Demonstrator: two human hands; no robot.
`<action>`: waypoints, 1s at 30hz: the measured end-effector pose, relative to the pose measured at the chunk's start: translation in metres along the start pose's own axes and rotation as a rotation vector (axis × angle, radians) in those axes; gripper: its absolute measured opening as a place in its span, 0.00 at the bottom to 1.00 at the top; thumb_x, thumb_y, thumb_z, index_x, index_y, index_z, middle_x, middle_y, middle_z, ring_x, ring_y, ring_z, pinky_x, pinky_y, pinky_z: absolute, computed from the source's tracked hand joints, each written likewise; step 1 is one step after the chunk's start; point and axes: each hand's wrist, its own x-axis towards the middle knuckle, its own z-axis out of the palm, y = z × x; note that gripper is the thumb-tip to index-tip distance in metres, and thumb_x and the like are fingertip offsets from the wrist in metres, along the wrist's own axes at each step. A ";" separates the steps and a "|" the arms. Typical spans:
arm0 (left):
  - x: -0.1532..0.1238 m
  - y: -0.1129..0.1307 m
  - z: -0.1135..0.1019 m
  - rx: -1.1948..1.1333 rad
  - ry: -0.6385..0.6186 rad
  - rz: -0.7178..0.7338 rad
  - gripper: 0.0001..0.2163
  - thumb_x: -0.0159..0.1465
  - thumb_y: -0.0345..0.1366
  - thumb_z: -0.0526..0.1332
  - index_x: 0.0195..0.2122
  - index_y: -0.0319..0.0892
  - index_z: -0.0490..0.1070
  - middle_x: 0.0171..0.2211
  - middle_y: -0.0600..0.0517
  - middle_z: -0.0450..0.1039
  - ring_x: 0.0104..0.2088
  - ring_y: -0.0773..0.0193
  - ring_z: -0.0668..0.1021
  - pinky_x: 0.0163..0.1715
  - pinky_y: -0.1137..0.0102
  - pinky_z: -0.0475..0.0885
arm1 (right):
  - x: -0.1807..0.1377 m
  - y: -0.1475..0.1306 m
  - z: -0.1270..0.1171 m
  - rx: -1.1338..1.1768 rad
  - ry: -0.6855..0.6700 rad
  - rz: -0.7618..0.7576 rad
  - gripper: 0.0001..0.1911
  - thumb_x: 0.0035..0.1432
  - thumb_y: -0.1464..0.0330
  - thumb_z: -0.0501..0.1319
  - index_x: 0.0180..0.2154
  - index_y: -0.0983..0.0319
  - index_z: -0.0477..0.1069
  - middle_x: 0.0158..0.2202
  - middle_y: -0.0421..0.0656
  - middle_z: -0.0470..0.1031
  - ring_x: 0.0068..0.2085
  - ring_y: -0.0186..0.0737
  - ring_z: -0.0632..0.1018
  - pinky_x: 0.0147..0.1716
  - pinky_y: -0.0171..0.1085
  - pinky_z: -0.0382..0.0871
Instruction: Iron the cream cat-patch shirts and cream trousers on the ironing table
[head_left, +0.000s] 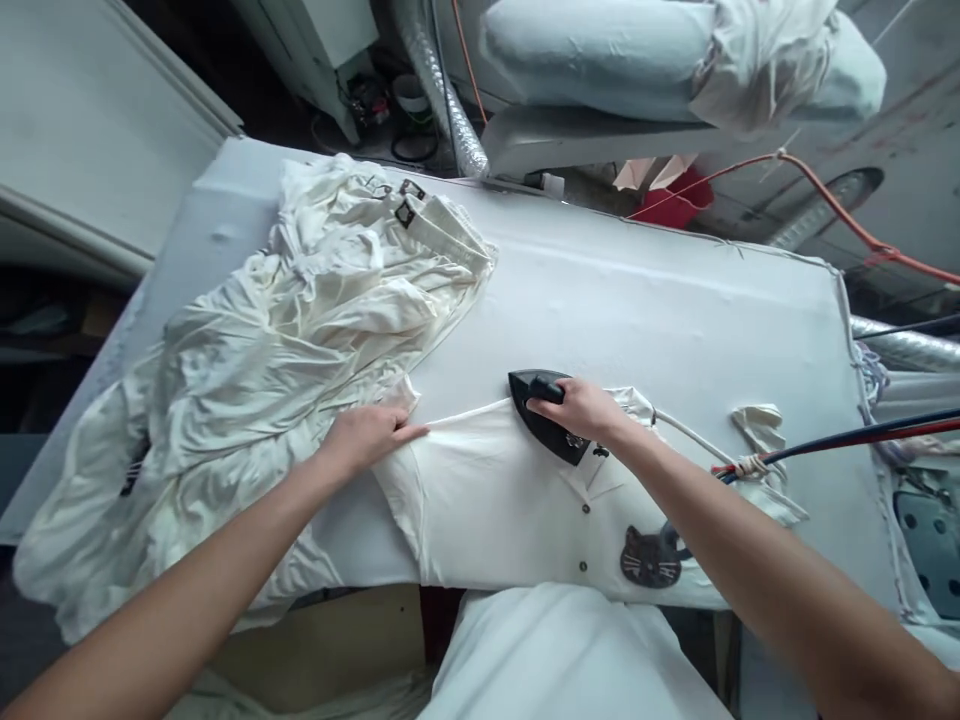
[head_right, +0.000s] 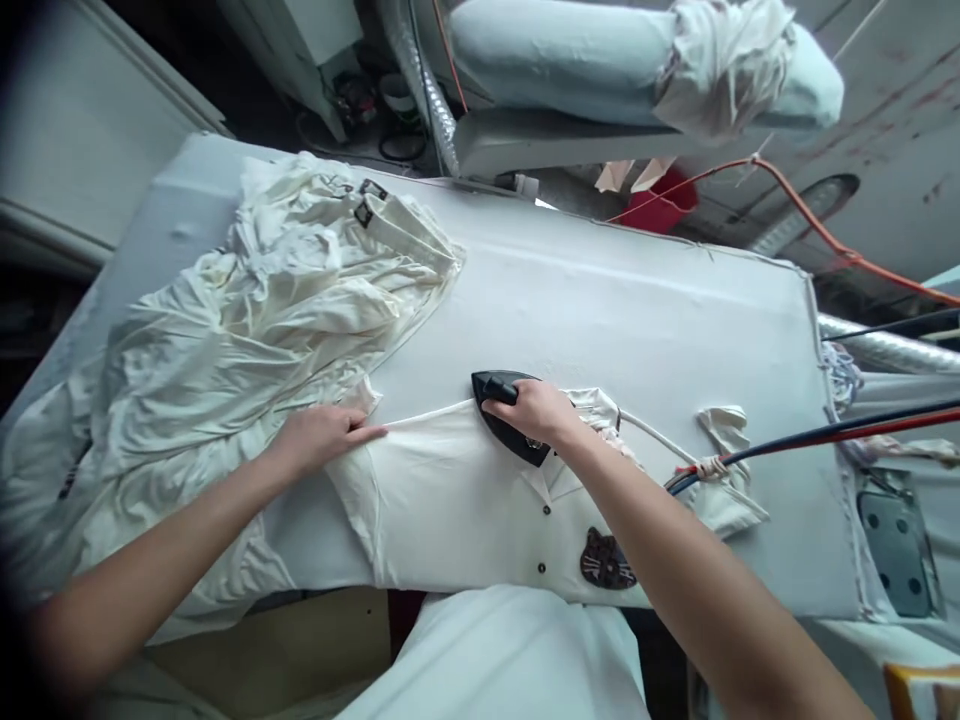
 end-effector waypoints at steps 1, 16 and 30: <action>0.000 0.001 0.002 0.000 0.017 -0.011 0.22 0.62 0.58 0.58 0.21 0.46 0.67 0.26 0.47 0.75 0.31 0.52 0.77 0.31 0.65 0.58 | 0.001 -0.004 -0.001 -0.069 -0.023 -0.036 0.23 0.60 0.46 0.61 0.36 0.58 0.78 0.33 0.43 0.80 0.32 0.41 0.78 0.29 0.35 0.63; 0.042 0.045 0.005 -0.386 0.283 -0.116 0.13 0.63 0.43 0.58 0.40 0.45 0.80 0.41 0.48 0.81 0.43 0.56 0.80 0.44 0.67 0.71 | -0.010 -0.096 0.041 -0.336 -0.334 -0.418 0.30 0.59 0.41 0.61 0.44 0.59 0.81 0.40 0.51 0.83 0.43 0.54 0.83 0.42 0.45 0.75; 0.103 0.198 0.008 -0.077 0.190 0.041 0.12 0.67 0.43 0.58 0.33 0.44 0.77 0.42 0.45 0.78 0.50 0.48 0.78 0.48 0.58 0.68 | 0.021 0.093 -0.071 -0.223 0.003 0.107 0.28 0.60 0.41 0.58 0.38 0.59 0.77 0.35 0.48 0.81 0.35 0.48 0.80 0.31 0.38 0.67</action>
